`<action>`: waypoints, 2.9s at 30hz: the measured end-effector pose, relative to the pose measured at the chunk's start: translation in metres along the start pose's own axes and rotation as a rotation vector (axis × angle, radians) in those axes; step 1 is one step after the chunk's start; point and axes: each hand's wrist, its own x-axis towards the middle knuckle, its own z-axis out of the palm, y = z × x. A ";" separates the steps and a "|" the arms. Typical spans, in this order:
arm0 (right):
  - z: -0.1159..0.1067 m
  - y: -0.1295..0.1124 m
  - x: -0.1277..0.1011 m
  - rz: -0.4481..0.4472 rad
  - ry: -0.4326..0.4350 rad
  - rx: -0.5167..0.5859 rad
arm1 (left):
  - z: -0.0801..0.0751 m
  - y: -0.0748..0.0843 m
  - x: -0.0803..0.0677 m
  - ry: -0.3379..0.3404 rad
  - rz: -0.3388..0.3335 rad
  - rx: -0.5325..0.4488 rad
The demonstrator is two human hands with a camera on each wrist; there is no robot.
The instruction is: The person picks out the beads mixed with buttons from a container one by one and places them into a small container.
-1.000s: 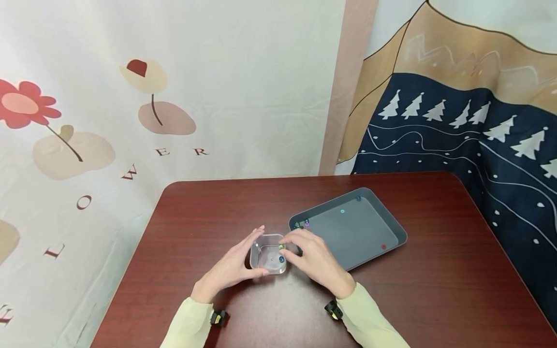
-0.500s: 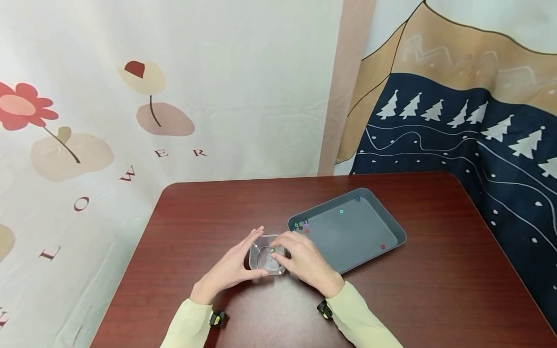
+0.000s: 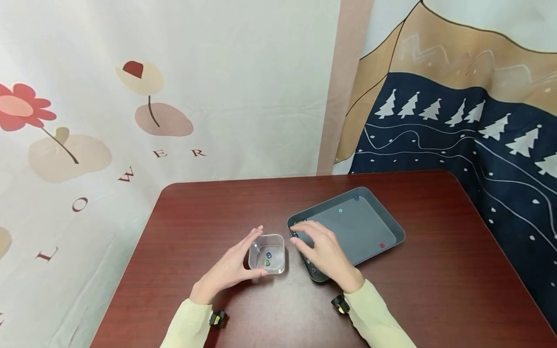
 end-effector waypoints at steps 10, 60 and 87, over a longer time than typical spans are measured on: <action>-0.021 0.022 -0.010 0.055 -0.032 -0.028 | -0.001 0.000 0.002 -0.002 0.002 0.020; 0.018 0.041 0.005 0.139 -0.271 -0.034 | -0.001 -0.001 0.001 -0.002 -0.005 -0.003; 0.023 0.041 0.011 0.057 -0.365 -0.218 | -0.002 -0.001 0.001 0.001 -0.011 -0.008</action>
